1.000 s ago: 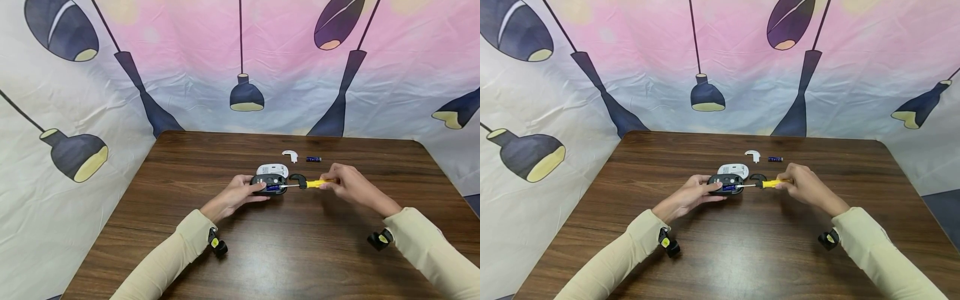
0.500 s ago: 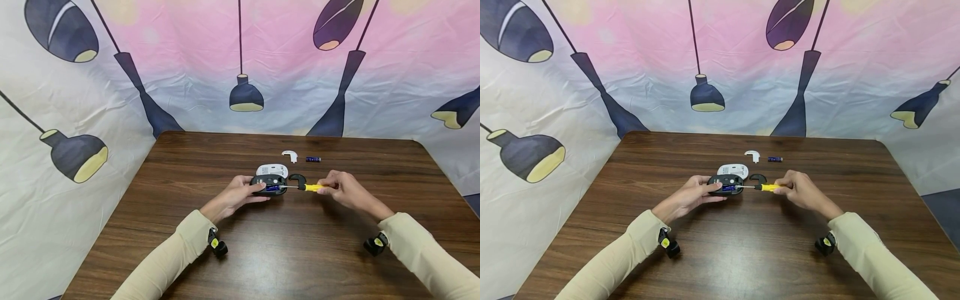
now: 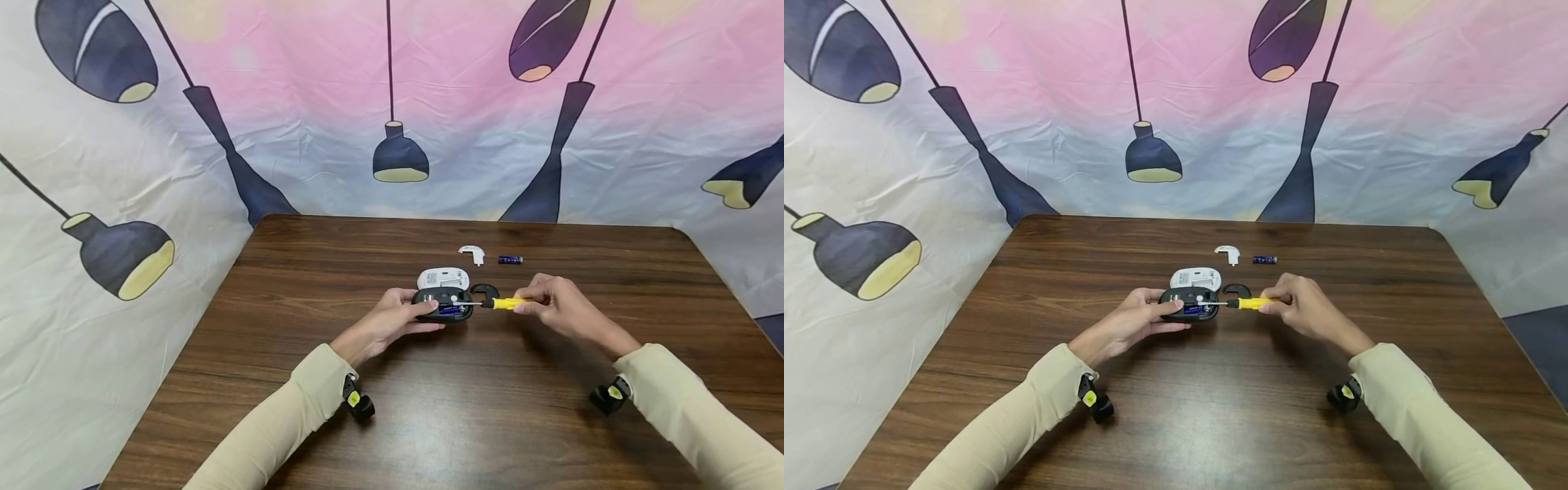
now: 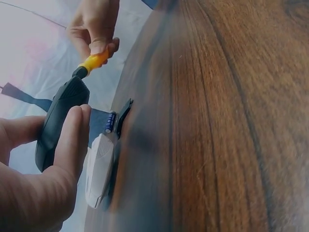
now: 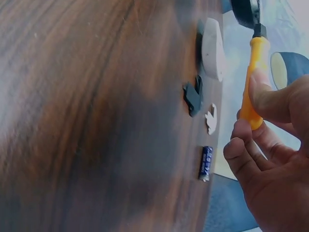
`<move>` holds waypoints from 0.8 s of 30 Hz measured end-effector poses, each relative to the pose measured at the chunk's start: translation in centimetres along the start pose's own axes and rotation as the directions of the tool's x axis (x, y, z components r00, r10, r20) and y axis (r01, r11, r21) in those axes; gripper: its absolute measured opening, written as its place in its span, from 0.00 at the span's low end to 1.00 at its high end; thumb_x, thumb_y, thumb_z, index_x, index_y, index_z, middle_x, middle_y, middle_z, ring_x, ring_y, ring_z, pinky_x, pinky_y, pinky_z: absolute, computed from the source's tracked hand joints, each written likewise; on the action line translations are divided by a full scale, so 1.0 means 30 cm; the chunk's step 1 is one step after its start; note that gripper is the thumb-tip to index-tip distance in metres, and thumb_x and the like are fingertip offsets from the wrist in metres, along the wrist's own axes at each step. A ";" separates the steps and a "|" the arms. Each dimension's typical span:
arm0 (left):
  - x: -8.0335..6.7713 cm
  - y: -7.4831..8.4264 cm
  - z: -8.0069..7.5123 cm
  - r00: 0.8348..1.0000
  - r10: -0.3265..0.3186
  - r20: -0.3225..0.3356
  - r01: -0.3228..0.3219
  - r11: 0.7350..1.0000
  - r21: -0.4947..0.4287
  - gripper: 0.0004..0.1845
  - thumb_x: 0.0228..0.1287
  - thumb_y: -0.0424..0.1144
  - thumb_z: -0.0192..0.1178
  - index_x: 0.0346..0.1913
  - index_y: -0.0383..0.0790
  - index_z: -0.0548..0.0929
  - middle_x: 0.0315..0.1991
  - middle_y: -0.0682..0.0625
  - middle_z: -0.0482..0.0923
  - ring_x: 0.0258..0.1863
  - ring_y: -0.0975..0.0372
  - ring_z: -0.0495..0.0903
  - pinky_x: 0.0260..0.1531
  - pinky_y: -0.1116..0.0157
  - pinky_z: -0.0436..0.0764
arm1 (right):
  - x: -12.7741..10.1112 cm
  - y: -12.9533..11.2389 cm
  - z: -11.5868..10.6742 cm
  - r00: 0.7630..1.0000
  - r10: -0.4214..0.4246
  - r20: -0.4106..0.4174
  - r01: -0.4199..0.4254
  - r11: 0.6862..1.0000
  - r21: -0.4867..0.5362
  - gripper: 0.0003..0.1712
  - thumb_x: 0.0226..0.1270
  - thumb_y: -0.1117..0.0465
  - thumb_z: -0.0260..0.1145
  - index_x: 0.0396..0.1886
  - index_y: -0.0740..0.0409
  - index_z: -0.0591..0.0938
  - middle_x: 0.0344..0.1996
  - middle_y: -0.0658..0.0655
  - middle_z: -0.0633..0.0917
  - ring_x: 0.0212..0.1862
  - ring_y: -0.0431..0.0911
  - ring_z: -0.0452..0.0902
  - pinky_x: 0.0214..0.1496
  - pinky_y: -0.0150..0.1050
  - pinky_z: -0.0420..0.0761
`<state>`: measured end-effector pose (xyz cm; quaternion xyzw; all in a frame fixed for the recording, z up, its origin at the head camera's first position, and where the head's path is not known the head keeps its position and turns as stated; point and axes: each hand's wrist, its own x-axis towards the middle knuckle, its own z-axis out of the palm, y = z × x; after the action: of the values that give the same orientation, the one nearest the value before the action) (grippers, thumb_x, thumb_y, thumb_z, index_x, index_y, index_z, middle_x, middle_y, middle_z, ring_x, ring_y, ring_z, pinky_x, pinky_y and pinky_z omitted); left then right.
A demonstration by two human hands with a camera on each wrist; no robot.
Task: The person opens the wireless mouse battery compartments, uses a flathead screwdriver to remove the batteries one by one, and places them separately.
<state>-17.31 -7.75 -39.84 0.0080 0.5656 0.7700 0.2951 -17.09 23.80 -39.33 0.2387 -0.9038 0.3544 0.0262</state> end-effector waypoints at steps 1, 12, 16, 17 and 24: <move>0.000 0.002 0.000 1.000 0.002 -0.005 -0.002 1.000 -0.005 0.23 0.73 0.25 0.56 0.66 0.19 0.66 0.61 0.28 0.74 0.57 0.44 0.80 0.54 0.55 0.86 | -0.001 -0.002 -0.007 1.000 -0.006 -0.006 0.006 1.000 -0.003 0.08 0.62 0.70 0.74 0.41 0.66 0.90 0.28 0.50 0.81 0.28 0.39 0.67 0.23 0.29 0.69; -0.006 0.010 -0.004 1.000 0.012 -0.029 -0.012 1.000 0.002 0.23 0.73 0.25 0.57 0.66 0.20 0.67 0.62 0.29 0.74 0.57 0.45 0.80 0.53 0.56 0.86 | 0.005 -0.026 -0.072 0.996 -0.076 -0.046 0.073 0.996 -0.054 0.08 0.58 0.71 0.76 0.39 0.67 0.90 0.26 0.48 0.81 0.25 0.36 0.65 0.21 0.29 0.68; -0.005 0.010 -0.004 0.999 0.014 -0.030 -0.014 1.000 0.000 0.23 0.73 0.25 0.57 0.67 0.20 0.67 0.62 0.29 0.73 0.58 0.45 0.80 0.54 0.56 0.86 | 0.010 -0.036 -0.088 0.993 -0.102 -0.055 0.098 0.992 -0.073 0.08 0.57 0.72 0.77 0.38 0.67 0.91 0.26 0.48 0.81 0.26 0.35 0.66 0.21 0.28 0.68; -0.006 0.010 -0.004 0.999 0.016 -0.027 -0.016 1.000 0.001 0.23 0.73 0.26 0.57 0.67 0.20 0.67 0.62 0.29 0.73 0.58 0.45 0.80 0.54 0.55 0.86 | 0.010 -0.037 -0.090 0.993 -0.106 -0.055 0.102 0.992 -0.072 0.09 0.56 0.72 0.77 0.38 0.67 0.91 0.26 0.48 0.81 0.26 0.35 0.66 0.21 0.29 0.69; -0.005 0.009 -0.005 0.999 0.017 -0.037 -0.017 1.000 -0.004 0.24 0.74 0.25 0.56 0.67 0.19 0.66 0.63 0.29 0.72 0.59 0.43 0.79 0.54 0.57 0.86 | 0.011 -0.045 -0.095 0.995 -0.095 -0.034 0.093 0.993 -0.067 0.08 0.57 0.72 0.77 0.38 0.65 0.91 0.26 0.48 0.81 0.25 0.35 0.67 0.21 0.29 0.69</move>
<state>-17.35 -8.00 -39.60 -0.0020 0.5693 0.7737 0.2779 -17.11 24.65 -36.28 0.2735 -0.9020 0.3273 0.0674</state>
